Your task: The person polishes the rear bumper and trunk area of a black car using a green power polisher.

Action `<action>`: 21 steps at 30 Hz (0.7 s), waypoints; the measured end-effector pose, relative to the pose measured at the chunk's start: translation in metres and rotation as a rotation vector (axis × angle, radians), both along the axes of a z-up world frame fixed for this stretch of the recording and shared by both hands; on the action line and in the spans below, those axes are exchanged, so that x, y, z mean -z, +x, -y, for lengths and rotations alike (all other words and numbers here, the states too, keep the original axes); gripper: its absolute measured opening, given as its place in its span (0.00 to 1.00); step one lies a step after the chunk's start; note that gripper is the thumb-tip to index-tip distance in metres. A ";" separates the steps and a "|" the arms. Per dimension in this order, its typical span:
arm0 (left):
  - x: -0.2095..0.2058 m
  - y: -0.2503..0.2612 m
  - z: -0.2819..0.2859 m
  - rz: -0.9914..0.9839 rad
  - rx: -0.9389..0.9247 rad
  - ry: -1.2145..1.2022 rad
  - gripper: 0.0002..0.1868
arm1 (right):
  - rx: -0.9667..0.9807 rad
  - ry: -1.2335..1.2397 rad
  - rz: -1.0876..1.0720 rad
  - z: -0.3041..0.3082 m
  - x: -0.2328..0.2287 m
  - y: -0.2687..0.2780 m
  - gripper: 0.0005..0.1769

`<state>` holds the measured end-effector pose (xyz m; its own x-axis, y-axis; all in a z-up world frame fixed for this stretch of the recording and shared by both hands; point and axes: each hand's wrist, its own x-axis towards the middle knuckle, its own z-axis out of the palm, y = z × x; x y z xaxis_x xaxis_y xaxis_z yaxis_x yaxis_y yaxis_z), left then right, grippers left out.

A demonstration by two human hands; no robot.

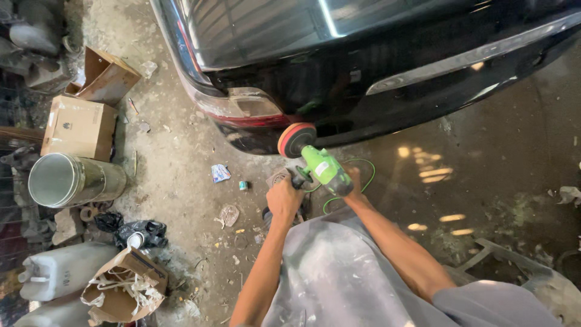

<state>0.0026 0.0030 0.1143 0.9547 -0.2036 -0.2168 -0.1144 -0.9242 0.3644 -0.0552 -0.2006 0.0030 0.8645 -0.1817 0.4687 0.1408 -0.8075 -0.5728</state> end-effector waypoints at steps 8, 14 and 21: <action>-0.024 0.010 -0.019 0.033 -0.032 -0.032 0.22 | -0.127 0.242 0.141 -0.022 -0.071 0.016 0.08; -0.016 0.006 0.005 0.138 0.061 -0.054 0.15 | 0.034 0.158 0.110 -0.005 -0.055 0.001 0.09; -0.019 0.008 0.046 0.067 0.193 -0.062 0.16 | 0.134 0.106 0.190 0.026 -0.057 -0.017 0.11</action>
<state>0.0101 -0.0431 0.1331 0.9085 -0.3954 -0.1354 -0.3133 -0.8587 0.4056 -0.0720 -0.2269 0.0596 0.7276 -0.3456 0.5926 0.1499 -0.7628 -0.6290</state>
